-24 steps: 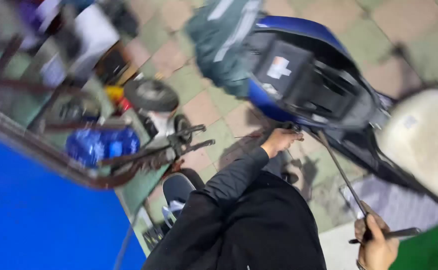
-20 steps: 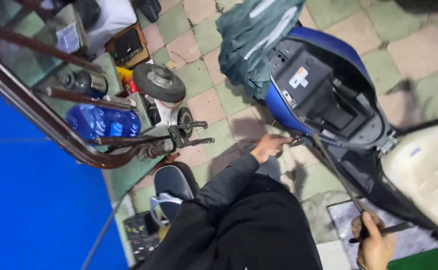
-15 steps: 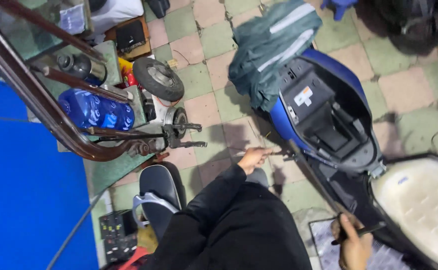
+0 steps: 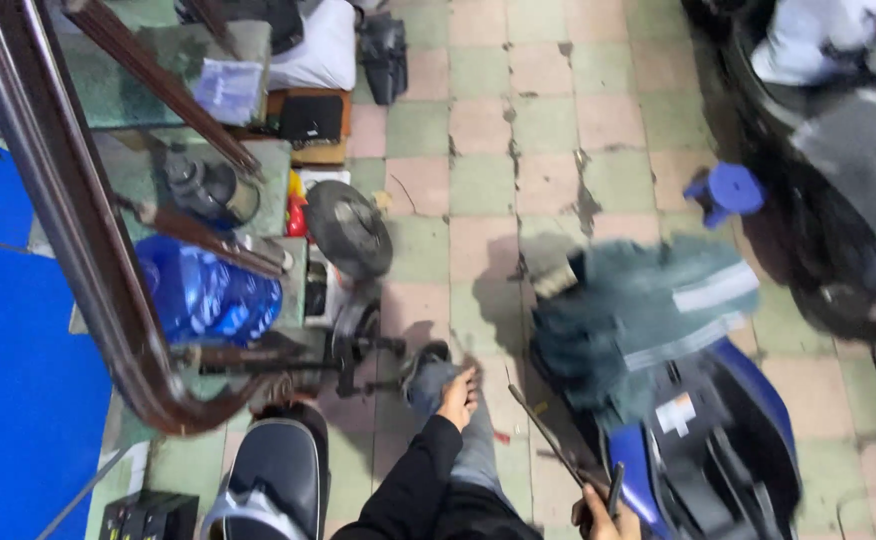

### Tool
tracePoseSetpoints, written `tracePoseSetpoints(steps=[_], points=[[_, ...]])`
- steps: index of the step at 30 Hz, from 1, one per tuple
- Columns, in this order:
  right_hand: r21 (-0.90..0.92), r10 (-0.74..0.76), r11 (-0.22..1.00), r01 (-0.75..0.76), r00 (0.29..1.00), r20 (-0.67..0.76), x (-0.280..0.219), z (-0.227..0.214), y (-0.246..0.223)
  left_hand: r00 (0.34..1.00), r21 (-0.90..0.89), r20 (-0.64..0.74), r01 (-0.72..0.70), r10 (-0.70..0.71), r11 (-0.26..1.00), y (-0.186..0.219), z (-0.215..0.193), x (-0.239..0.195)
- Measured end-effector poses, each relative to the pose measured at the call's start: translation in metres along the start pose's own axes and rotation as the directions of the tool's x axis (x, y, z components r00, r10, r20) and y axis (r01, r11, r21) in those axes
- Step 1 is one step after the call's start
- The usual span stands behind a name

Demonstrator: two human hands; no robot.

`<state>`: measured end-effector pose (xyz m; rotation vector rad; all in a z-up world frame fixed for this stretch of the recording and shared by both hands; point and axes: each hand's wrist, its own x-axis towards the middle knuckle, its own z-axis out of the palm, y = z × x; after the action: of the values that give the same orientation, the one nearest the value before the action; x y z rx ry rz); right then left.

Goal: The person uses a T-handle wrench to tighten bolts on the battery compartment of a blue scooter. They work on multiple fasteners around the battery area, then place a green jacket into the compartment and close the seat lid.

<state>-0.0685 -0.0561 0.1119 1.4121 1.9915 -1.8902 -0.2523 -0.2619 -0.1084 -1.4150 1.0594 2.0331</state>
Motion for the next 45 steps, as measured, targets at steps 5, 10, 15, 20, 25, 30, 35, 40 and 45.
tracePoseSetpoints(steps=[5,10,15,20,25,30,35,40,45], points=[[0.068,0.043,0.997,-0.04,0.998,-0.041,0.097,0.104,-0.011,0.206,0.625,0.385,-0.775,0.899,-0.09,0.208,0.068,0.155],[0.058,-0.043,0.997,0.042,0.999,0.026,0.122,0.153,-0.087,0.866,-0.459,0.056,-0.42,0.497,0.783,0.527,0.244,0.024],[-0.055,-0.029,0.998,0.027,0.999,-0.031,0.124,0.174,-0.124,0.919,-0.149,0.001,-0.39,0.394,0.909,0.471,0.257,0.028],[-0.207,-0.015,0.978,-0.002,0.996,-0.083,0.109,0.132,-0.12,0.922,-0.118,0.209,-0.308,0.327,0.944,0.385,0.259,0.006],[0.194,0.044,0.98,-0.049,0.999,0.029,0.079,0.071,-0.094,0.914,-0.089,0.292,-0.267,0.281,0.96,0.279,0.242,-0.066],[-0.01,0.034,0.999,-0.033,0.997,0.069,0.008,-0.014,-0.122,0.876,-0.049,0.414,-0.248,0.245,0.968,0.166,0.211,-0.137],[0.168,-0.036,0.985,0.028,0.998,0.042,-0.036,-0.101,-0.075,0.802,0.105,0.548,-0.348,0.238,0.932,0.062,0.178,-0.199],[0.07,0.034,0.997,-0.019,0.975,-0.219,-0.065,-0.171,-0.03,0.765,0.391,0.613,-0.51,0.197,0.766,-0.006,0.181,-0.266],[0.622,-0.074,0.767,0.155,0.985,-0.154,-0.098,-0.216,-0.001,0.691,0.374,0.706,-0.549,0.155,0.747,-0.067,0.199,-0.286]])
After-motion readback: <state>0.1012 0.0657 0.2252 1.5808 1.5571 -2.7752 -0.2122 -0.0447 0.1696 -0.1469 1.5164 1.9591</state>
